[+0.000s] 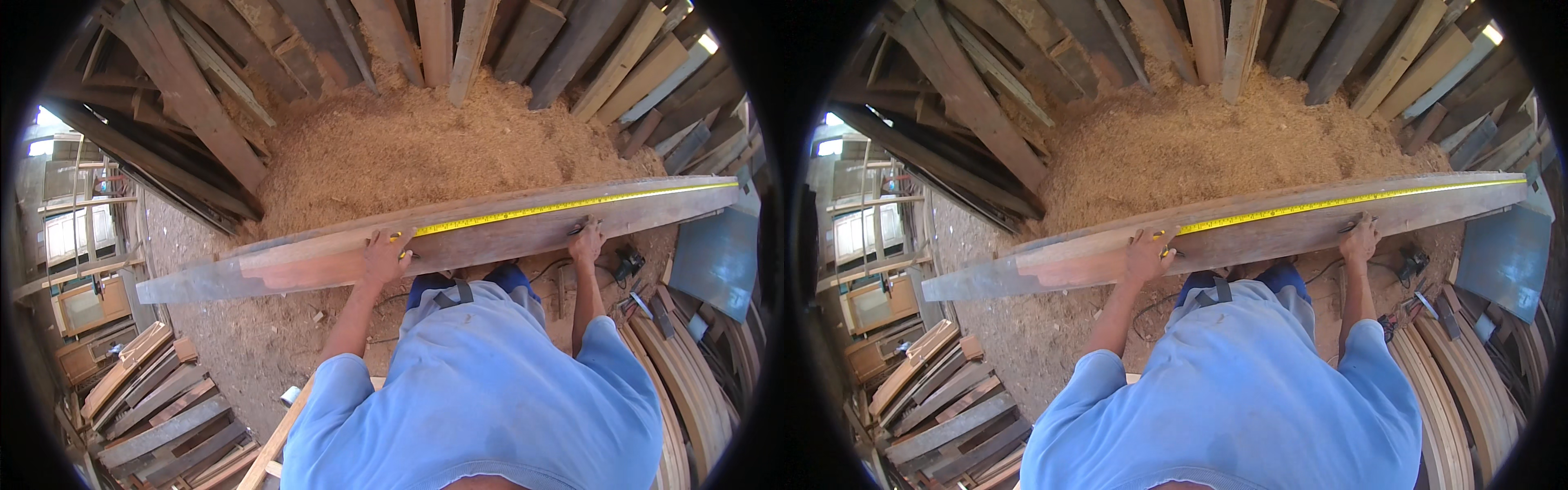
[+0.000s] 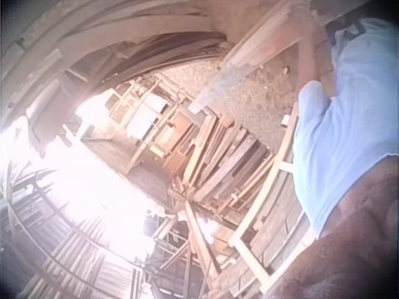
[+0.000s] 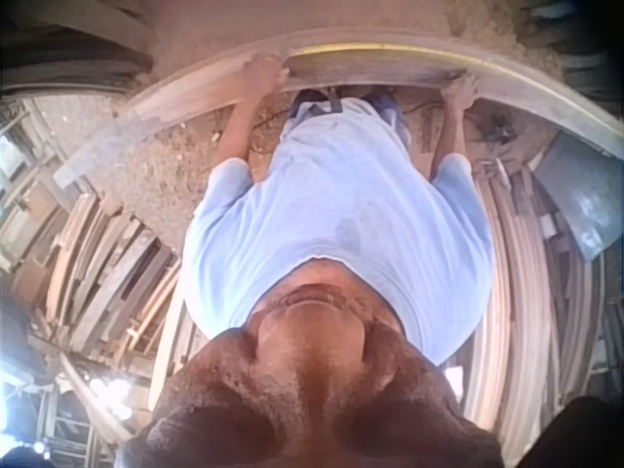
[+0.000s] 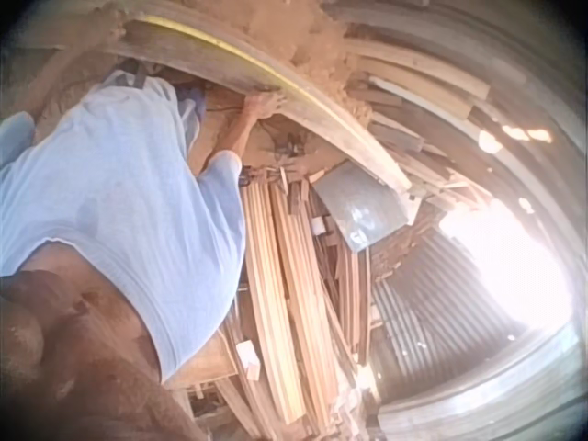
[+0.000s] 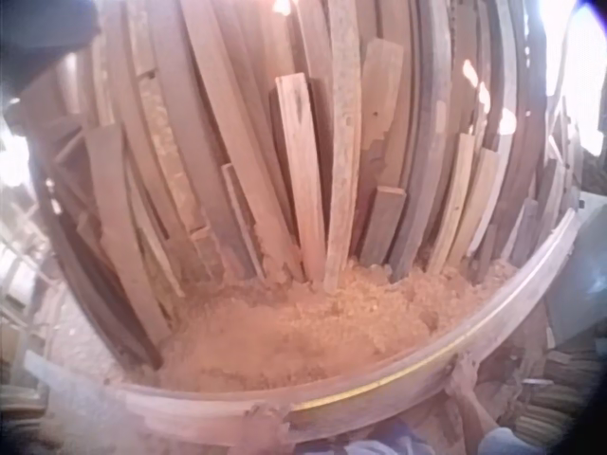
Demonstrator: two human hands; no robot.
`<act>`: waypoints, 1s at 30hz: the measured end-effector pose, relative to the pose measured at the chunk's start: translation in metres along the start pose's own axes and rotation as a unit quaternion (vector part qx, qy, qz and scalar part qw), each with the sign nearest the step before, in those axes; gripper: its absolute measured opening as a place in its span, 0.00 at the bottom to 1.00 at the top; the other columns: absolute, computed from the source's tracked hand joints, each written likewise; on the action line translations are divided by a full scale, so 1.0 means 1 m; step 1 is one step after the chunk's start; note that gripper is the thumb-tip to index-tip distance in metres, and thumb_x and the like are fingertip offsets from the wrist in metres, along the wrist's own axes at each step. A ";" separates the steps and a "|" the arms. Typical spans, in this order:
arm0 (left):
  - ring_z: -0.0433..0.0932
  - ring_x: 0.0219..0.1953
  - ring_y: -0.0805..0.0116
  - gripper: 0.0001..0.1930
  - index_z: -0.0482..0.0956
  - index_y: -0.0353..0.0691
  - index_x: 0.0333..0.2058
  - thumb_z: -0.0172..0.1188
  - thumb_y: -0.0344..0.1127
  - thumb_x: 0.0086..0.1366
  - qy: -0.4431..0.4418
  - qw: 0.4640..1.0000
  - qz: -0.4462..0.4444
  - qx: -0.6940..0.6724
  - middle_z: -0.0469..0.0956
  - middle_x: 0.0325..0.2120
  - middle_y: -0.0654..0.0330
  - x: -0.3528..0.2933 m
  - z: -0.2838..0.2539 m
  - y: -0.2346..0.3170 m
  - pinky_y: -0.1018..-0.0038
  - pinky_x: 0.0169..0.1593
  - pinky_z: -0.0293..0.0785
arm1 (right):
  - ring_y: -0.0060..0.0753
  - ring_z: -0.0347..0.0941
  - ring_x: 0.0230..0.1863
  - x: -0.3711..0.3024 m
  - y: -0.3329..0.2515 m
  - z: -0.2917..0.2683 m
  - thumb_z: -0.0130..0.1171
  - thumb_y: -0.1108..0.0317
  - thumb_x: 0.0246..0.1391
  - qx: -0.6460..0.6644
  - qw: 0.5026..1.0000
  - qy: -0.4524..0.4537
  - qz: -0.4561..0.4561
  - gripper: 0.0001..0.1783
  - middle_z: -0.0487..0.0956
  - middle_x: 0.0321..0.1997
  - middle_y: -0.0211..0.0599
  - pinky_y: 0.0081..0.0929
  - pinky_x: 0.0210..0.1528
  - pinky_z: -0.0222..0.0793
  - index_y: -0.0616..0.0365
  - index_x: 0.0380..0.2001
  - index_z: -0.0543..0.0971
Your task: The person measures a long wooden plank and a wooden frame using a tape measure and marks a point on the plank with a pencil.
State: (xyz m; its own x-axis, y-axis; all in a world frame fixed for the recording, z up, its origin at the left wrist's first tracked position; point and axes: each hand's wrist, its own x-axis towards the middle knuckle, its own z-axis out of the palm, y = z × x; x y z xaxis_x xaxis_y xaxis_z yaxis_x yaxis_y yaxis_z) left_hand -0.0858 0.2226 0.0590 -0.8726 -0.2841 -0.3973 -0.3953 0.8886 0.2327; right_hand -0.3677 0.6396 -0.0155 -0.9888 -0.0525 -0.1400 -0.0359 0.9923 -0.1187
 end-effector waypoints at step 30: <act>0.65 0.64 0.42 0.31 0.70 0.71 0.64 0.63 0.49 0.61 -0.052 0.996 -0.074 0.025 0.69 0.58 0.47 0.011 -0.012 -0.007 0.38 0.65 0.61 | 0.54 0.70 0.61 0.005 -0.002 0.012 0.60 0.63 0.50 0.006 1.000 0.012 0.018 0.30 0.77 0.56 0.57 0.45 0.68 0.54 0.58 0.57 0.69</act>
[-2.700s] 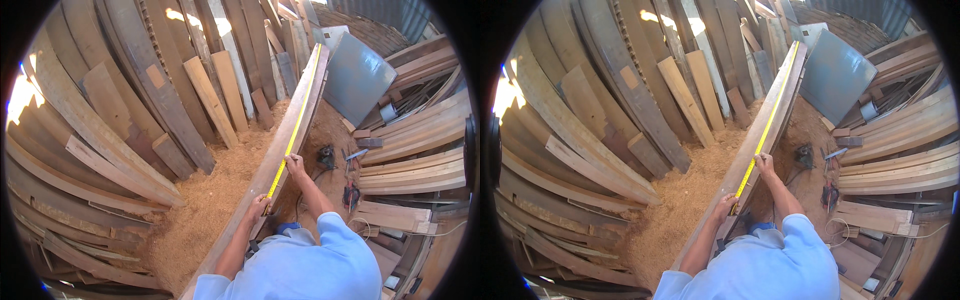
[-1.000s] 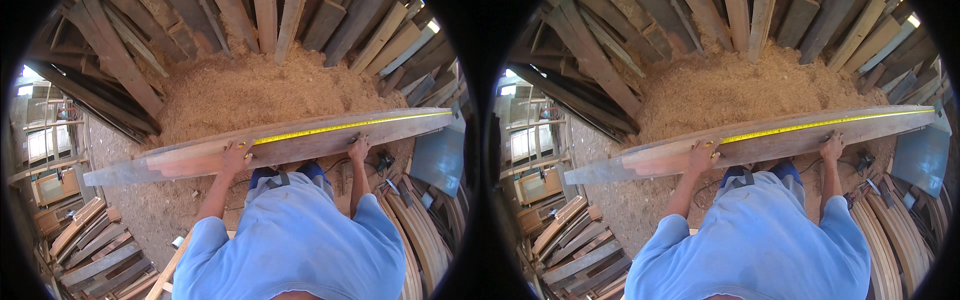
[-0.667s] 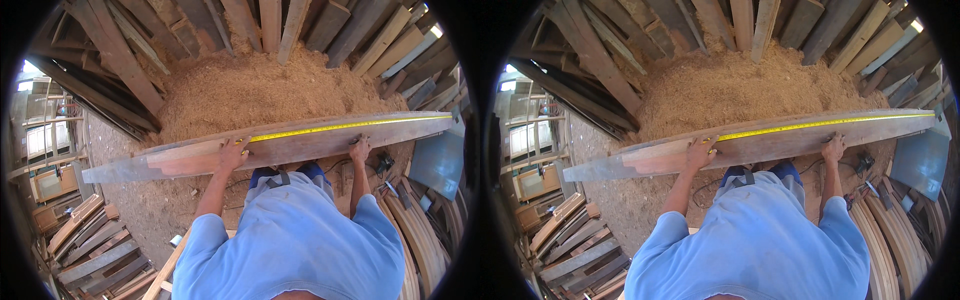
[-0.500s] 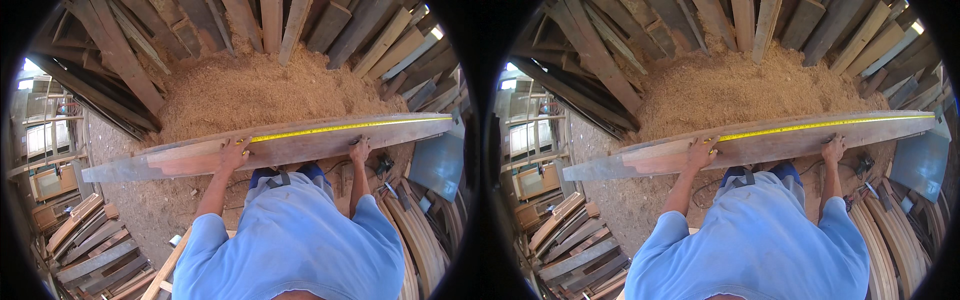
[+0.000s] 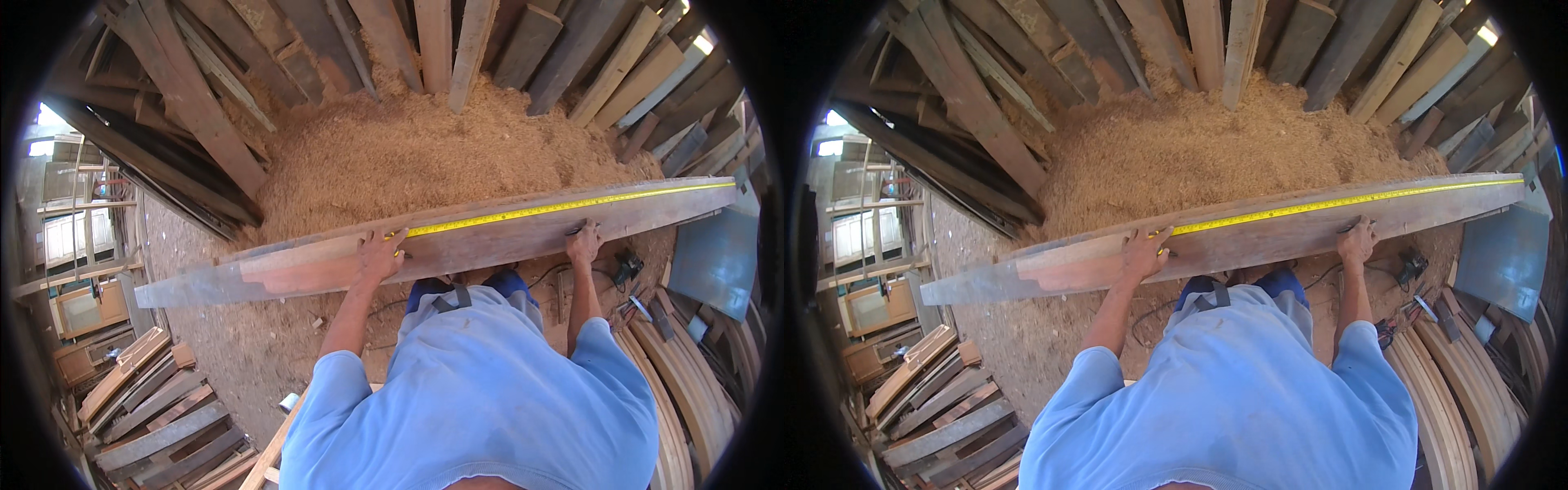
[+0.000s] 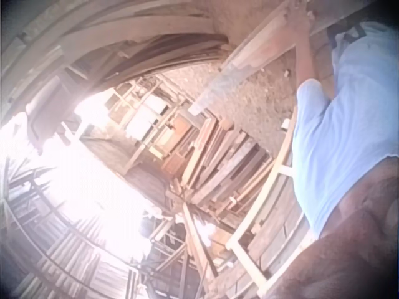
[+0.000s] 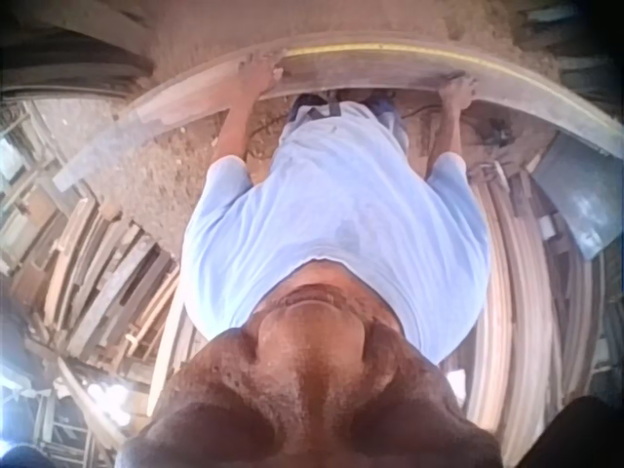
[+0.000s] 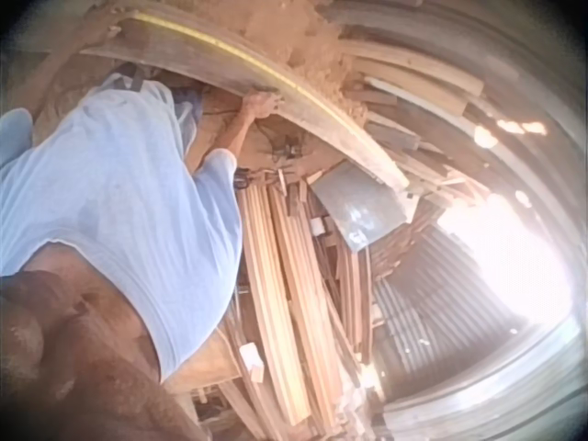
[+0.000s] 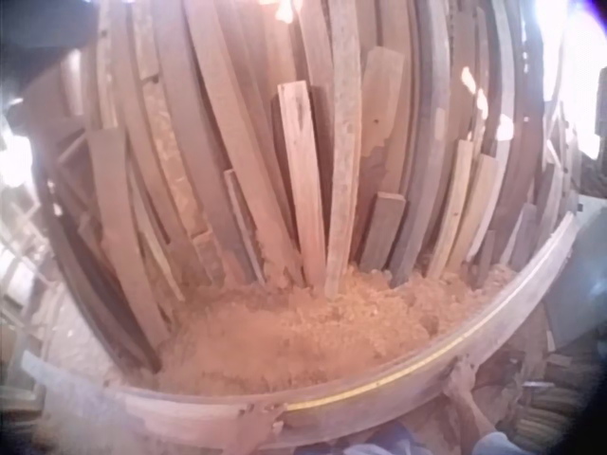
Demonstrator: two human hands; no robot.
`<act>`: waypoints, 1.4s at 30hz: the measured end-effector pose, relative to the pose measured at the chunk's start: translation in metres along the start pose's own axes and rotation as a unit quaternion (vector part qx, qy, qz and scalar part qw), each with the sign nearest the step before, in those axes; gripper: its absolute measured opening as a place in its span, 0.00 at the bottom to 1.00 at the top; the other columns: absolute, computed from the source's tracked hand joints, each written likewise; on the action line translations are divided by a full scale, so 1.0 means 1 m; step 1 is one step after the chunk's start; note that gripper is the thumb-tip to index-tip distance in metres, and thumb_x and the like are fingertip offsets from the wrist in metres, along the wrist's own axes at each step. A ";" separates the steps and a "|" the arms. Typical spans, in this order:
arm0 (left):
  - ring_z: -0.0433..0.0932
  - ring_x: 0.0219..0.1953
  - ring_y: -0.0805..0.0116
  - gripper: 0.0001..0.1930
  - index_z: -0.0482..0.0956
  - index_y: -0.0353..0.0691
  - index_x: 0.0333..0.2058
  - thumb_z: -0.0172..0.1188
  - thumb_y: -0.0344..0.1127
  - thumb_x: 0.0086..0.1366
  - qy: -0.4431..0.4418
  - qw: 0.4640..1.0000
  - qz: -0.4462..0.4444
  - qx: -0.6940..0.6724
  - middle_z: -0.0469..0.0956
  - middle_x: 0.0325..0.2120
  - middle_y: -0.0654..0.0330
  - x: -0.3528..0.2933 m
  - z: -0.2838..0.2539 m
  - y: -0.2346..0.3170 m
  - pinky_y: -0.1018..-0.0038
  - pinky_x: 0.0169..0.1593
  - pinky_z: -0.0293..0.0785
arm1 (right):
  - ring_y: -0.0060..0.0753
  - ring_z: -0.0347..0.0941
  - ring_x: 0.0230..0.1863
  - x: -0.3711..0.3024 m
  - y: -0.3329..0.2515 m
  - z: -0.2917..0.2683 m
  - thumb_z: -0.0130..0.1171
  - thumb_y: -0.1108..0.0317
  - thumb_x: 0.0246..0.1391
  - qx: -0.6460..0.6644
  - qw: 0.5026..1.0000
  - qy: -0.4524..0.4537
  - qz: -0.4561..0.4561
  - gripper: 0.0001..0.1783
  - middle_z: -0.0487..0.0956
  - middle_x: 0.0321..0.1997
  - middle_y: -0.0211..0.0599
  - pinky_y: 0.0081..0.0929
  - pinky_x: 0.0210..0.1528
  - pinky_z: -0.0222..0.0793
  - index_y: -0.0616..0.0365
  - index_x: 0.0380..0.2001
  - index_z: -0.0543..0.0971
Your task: The person measures a long wooden plank and a wooden frame using a tape measure and marks a point on the plank with a pencil.
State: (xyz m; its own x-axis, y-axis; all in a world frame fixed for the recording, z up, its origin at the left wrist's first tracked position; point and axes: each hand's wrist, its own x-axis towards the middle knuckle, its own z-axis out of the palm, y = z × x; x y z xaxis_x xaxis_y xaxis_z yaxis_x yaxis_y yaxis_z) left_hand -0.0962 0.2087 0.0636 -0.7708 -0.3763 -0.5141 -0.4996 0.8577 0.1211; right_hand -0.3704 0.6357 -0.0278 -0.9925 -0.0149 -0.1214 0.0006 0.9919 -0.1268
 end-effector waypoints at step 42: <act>0.69 0.60 0.46 0.31 0.70 0.72 0.64 0.64 0.51 0.61 0.000 0.999 0.023 0.032 0.68 0.54 0.49 0.004 0.008 -0.004 0.42 0.61 0.66 | 0.62 0.63 0.66 -0.004 -0.008 -0.002 0.56 0.69 0.50 0.028 0.999 -0.013 0.042 0.30 0.71 0.62 0.58 0.48 0.70 0.53 0.59 0.59 0.67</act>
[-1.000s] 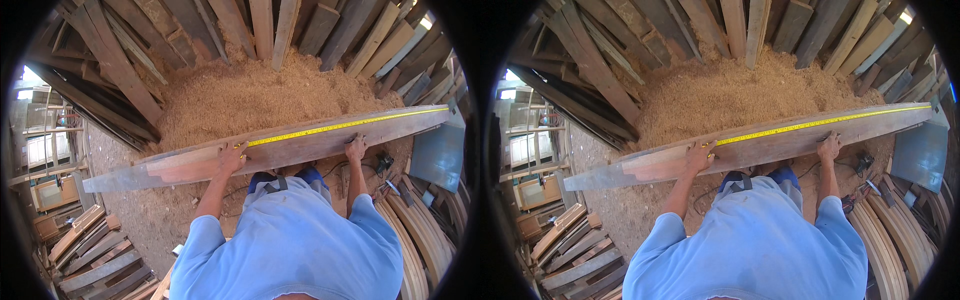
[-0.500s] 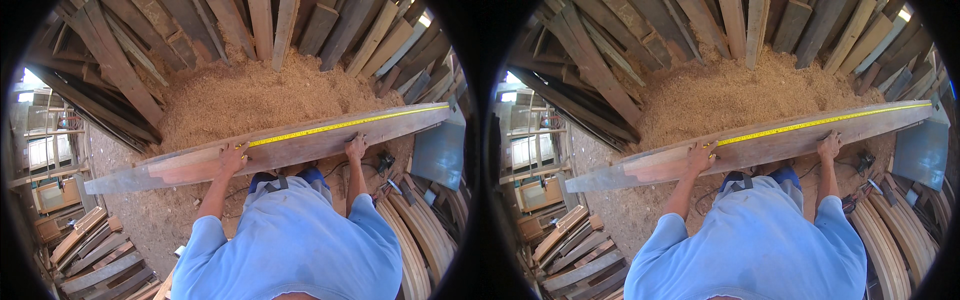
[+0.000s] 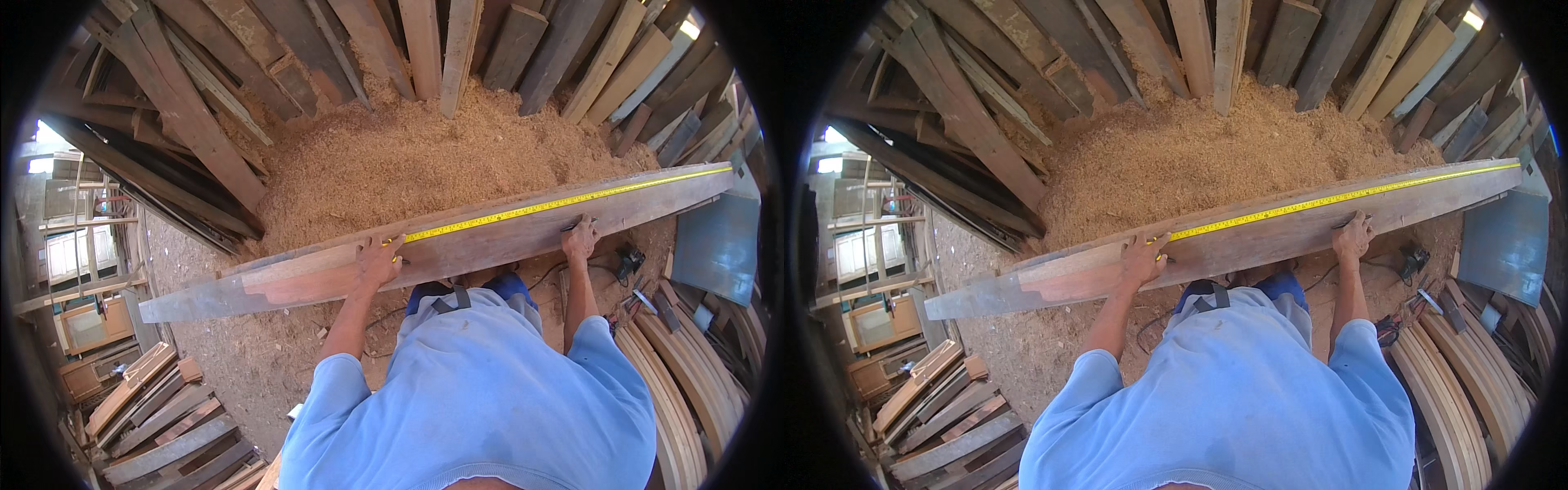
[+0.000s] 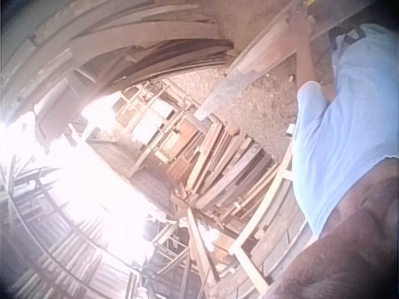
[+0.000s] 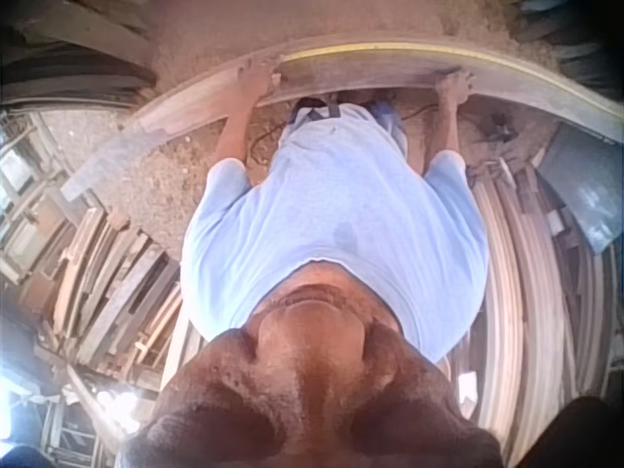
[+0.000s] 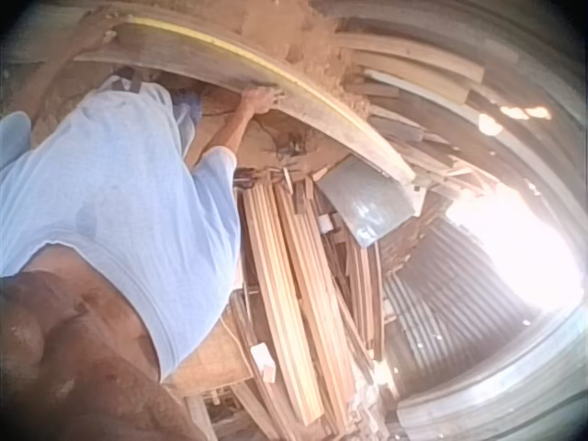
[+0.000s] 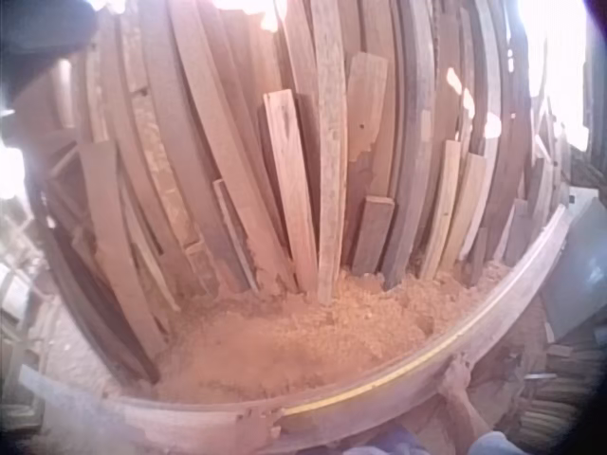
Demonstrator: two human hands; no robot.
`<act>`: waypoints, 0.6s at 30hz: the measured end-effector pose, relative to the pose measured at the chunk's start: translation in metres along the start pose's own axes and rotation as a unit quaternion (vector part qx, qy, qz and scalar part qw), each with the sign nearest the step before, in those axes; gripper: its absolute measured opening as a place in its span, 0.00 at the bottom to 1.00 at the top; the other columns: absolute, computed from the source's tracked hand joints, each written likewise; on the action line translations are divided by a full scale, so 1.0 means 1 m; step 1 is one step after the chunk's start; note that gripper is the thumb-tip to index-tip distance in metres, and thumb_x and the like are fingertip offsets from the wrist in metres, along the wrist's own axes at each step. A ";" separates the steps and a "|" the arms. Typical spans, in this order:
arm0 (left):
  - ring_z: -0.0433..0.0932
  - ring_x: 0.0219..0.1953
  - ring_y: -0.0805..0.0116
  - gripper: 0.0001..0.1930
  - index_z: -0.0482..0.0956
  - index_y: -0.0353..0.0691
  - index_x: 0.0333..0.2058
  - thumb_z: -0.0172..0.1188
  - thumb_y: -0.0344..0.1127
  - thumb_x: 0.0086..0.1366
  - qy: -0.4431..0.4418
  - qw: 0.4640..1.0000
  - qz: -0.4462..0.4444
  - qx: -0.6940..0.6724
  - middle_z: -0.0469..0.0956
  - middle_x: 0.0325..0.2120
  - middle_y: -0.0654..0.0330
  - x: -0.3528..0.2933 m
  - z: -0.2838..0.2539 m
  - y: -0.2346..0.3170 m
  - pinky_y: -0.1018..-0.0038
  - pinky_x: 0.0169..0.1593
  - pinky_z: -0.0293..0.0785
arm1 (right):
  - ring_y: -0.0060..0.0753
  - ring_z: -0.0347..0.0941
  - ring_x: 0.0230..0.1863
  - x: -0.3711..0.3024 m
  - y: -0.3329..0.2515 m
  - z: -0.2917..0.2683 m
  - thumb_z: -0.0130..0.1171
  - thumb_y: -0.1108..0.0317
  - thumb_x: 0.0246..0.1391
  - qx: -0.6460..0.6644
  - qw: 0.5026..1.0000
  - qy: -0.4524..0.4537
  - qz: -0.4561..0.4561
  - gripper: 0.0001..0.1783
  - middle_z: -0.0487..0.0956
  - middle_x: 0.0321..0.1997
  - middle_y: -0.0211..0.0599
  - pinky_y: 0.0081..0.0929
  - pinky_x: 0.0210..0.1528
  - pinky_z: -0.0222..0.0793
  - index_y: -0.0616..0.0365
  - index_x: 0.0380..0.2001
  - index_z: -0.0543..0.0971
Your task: The person measures a long wooden plank and a wooden frame using a tape measure and marks a point on the plank with a pencil.
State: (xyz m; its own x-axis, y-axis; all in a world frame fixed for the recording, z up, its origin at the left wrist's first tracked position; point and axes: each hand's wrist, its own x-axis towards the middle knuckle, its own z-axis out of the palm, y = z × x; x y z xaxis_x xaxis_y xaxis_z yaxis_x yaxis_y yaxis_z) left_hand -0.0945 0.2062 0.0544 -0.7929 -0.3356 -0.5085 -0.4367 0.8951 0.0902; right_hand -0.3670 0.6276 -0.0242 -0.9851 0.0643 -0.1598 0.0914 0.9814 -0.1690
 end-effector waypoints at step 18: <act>0.67 0.62 0.44 0.32 0.68 0.75 0.65 0.63 0.53 0.61 -0.015 1.000 -0.010 0.007 0.68 0.57 0.48 0.003 0.003 -0.002 0.42 0.62 0.65 | 0.63 0.62 0.66 -0.004 -0.004 -0.003 0.58 0.69 0.49 0.007 1.000 0.015 0.002 0.28 0.70 0.63 0.57 0.47 0.69 0.57 0.57 0.56 0.69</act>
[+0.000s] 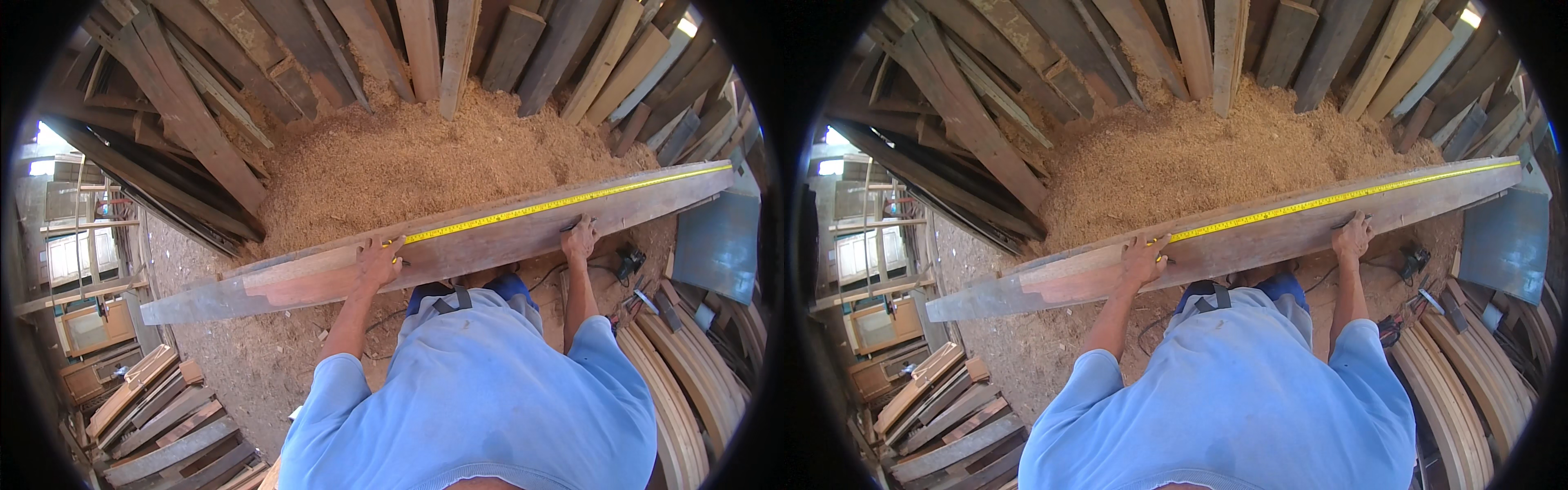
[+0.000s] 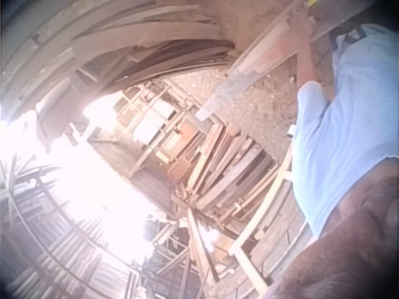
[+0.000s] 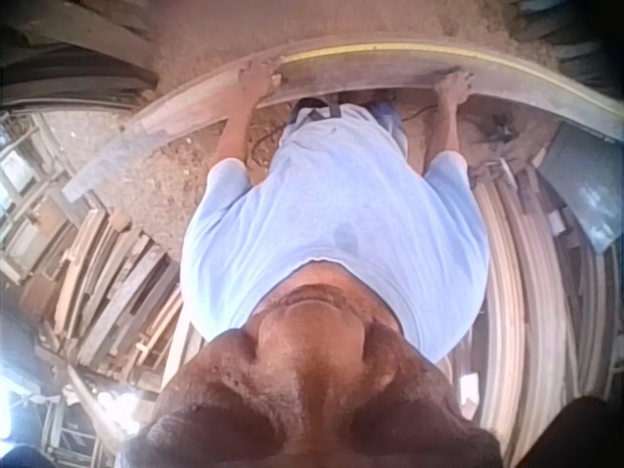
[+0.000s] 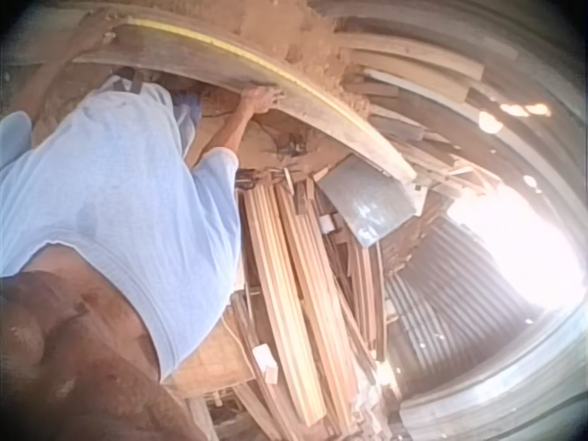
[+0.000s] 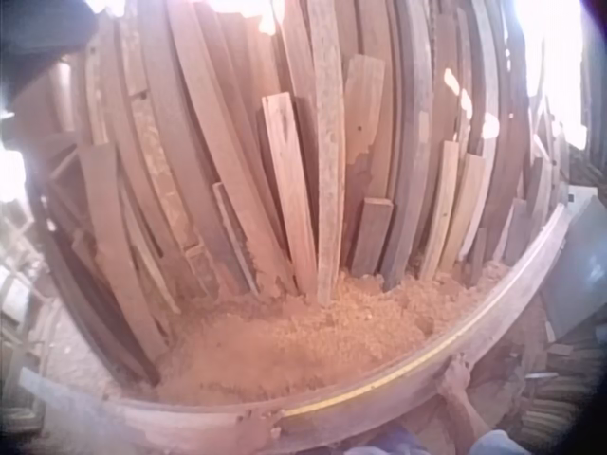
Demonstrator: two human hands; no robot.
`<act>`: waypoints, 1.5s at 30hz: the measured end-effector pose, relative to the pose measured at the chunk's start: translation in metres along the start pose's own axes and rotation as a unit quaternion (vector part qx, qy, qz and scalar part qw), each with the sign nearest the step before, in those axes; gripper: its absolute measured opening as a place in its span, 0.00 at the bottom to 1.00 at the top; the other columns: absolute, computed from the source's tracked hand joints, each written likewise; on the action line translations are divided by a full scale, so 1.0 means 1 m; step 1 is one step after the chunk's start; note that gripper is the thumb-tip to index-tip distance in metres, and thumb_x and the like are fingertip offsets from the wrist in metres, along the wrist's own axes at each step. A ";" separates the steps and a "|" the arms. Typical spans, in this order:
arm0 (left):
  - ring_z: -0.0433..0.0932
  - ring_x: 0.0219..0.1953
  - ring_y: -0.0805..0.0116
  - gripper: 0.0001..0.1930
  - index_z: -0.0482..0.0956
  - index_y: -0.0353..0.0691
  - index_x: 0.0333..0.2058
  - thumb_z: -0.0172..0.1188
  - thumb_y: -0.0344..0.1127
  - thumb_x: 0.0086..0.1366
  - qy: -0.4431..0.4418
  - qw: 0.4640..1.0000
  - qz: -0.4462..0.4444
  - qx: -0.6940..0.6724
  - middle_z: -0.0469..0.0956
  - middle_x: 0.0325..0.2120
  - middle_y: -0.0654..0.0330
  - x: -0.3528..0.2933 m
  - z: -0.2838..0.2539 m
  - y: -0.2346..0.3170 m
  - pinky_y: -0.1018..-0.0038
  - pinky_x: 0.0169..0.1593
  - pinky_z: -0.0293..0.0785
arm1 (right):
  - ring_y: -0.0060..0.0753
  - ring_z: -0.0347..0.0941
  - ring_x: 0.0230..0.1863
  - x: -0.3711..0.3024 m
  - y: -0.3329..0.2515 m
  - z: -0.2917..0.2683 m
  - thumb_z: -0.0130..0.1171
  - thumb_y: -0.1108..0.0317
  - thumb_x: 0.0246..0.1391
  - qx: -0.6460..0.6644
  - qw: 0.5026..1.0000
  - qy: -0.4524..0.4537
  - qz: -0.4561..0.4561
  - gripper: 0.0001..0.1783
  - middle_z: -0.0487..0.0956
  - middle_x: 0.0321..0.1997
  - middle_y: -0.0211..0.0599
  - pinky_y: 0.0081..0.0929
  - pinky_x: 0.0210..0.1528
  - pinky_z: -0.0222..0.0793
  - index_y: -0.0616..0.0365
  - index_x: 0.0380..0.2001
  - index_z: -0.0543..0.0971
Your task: The person measures a long wooden plank and a wooden frame using a tape measure and marks a point on the plank with a pencil.
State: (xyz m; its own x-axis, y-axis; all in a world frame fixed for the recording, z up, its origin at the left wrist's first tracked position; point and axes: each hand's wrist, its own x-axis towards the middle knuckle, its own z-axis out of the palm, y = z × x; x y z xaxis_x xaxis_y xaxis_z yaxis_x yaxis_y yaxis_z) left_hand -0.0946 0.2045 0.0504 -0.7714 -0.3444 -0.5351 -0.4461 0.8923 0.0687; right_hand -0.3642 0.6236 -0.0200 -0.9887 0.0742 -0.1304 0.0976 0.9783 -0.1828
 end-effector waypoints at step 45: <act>0.76 0.56 0.53 0.28 0.72 0.44 0.61 0.62 0.44 0.63 -0.203 0.874 0.236 -0.375 0.77 0.53 0.47 0.007 -0.030 0.164 0.64 0.59 0.70 | 0.23 0.75 0.32 0.041 0.043 -0.022 0.57 0.64 0.63 0.751 0.626 0.140 0.154 0.04 0.80 0.35 0.26 0.34 0.34 0.75 0.50 0.35 0.77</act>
State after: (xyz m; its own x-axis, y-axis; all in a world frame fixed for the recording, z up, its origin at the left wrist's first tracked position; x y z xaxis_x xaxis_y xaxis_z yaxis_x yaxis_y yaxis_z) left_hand -0.1867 0.3396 0.0832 -0.7930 0.2769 -0.5427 -0.4114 0.4137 0.8122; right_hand -0.4034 0.6731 -0.0120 -0.8570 0.4518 -0.2477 0.0778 -0.3617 -0.9291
